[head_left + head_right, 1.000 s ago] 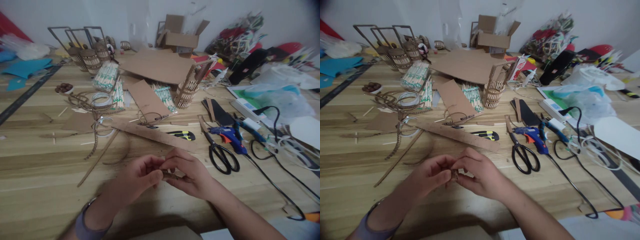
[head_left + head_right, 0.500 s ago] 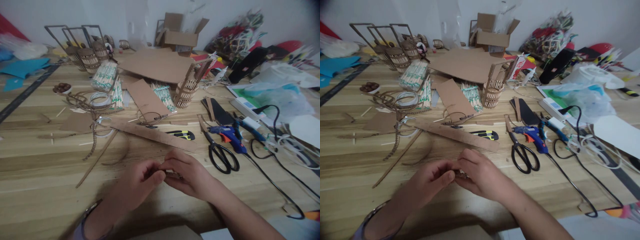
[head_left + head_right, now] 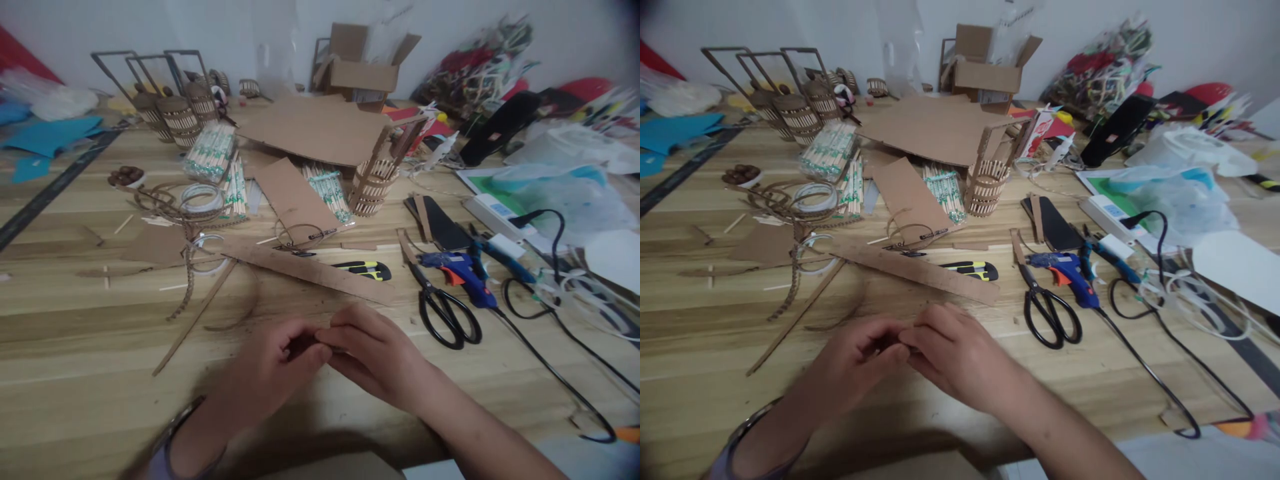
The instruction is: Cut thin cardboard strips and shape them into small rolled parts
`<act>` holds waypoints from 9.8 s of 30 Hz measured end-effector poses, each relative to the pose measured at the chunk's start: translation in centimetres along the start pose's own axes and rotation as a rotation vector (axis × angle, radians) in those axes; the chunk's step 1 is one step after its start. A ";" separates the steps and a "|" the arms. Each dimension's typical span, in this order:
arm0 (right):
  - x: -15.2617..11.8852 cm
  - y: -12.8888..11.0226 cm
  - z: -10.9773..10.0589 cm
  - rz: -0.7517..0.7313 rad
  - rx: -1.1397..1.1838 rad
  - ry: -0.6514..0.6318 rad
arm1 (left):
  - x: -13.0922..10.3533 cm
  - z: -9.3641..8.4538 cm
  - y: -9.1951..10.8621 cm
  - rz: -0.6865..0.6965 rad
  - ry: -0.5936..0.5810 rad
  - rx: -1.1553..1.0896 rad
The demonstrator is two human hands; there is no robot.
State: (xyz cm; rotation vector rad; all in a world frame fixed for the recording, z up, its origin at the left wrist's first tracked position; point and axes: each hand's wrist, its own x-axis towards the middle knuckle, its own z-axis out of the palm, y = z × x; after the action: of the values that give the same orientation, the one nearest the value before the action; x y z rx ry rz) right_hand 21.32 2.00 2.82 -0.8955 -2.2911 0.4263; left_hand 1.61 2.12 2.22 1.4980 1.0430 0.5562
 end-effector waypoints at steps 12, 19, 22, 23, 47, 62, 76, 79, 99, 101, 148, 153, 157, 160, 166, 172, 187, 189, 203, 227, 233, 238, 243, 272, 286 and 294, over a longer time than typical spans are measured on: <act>0.6 -0.3 -0.1 0.149 0.308 0.215 | -0.6 -0.2 0.5 0.266 0.195 0.150; 0.3 -0.5 0.6 0.117 0.212 0.292 | -0.7 0.7 0.1 0.239 0.215 -0.053; 0.2 -0.7 0.7 0.088 0.146 0.305 | -0.7 1.1 0.0 0.199 0.217 -0.109; 0.2 -0.7 0.7 0.087 0.140 0.306 | -0.7 1.2 0.0 0.191 0.221 -0.099; 0.6 -0.6 1.5 0.256 0.255 0.339 | -0.8 1.1 0.3 0.241 0.372 0.072; 0.9 -1.4 1.6 0.305 0.480 0.283 | -1.3 0.0 1.1 0.199 0.354 -0.162; 1.6 -1.6 2.0 0.345 0.403 0.206 | -1.3 -0.7 0.4 0.057 0.307 -0.170; 2.8 -0.6 2.0 0.335 0.440 0.061 | -1.7 -1.5 -0.2 0.072 0.314 -0.181; 20.4 1.8 12.1 -0.015 -0.193 -0.595 | -4.2 -6.6 -4.2 -0.026 0.562 0.243; 20.8 1.9 11.4 -0.006 -0.115 -0.586 | -4.1 -6.7 -4.6 -0.045 0.566 0.222; 1.6 2.9 1.4 0.436 0.810 0.165 | -1.0 -2.6 -1.2 0.348 -0.263 -0.566; 1.3 2.9 2.0 0.602 1.370 0.035 | -1.0 -3.3 -2.0 0.388 -0.273 -0.525; 1.1 2.9 1.5 0.596 1.261 -0.038 | -1.3 -3.6 -1.9 0.394 -0.286 -0.433; 1.2 2.8 1.0 0.539 1.142 -0.163 | -1.6 -3.7 -1.6 0.362 -0.312 -0.379; 1.5 2.1 0.5 0.542 0.928 -0.245 | -1.6 -3.6 -0.8 0.300 -0.334 -0.253; 1.8 0.6 0.6 0.514 0.723 -0.241 | -1.3 -3.0 -0.5 0.316 -0.304 -0.056; 0.6 3.0 0.9 0.475 1.289 -0.165 | -2.3 -4.0 -0.8 0.376 -0.282 -0.329; 0.7 2.8 1.0 0.495 1.323 -0.093 | -2.2 -3.9 -0.7 0.358 -0.250 -0.375; 1.8 1.8 2.3 0.636 1.455 0.182 | -0.7 -2.7 -1.8 0.241 0.302 -0.207; 1.0 1.9 1.5 -0.038 -0.269 0.332 | -1.4 0.3 -2.4 0.278 0.146 0.532; 1.2 1.8 1.8 -0.152 -0.514 0.308 | -1.4 0.6 -2.4 0.324 0.200 0.678; 1.3 1.8 1.8 -0.101 -0.540 0.223 | -1.2 0.6 -2.3 0.386 0.224 0.750; 1.4 1.7 1.9 0.134 -0.148 0.161 | -1.5 0.8 -1.8 0.498 0.269 0.756; 1.5 0.6 4.2 0.722 1.591 0.301 | -0.8 -0.3 -1.9 0.205 0.349 0.010; 1.5 0.3 4.3 0.765 1.661 0.265 | -0.7 0.2 -1.7 0.236 0.335 -0.100; 1.4 0.1 4.5 0.775 1.687 0.262 | -0.7 0.3 -1.6 0.178 0.318 -0.197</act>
State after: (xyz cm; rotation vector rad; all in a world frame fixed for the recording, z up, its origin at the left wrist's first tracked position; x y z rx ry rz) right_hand 17.64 2.77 0.03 -0.6828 -0.6072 1.9398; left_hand 1.04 1.30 0.72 1.3614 1.0658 1.0199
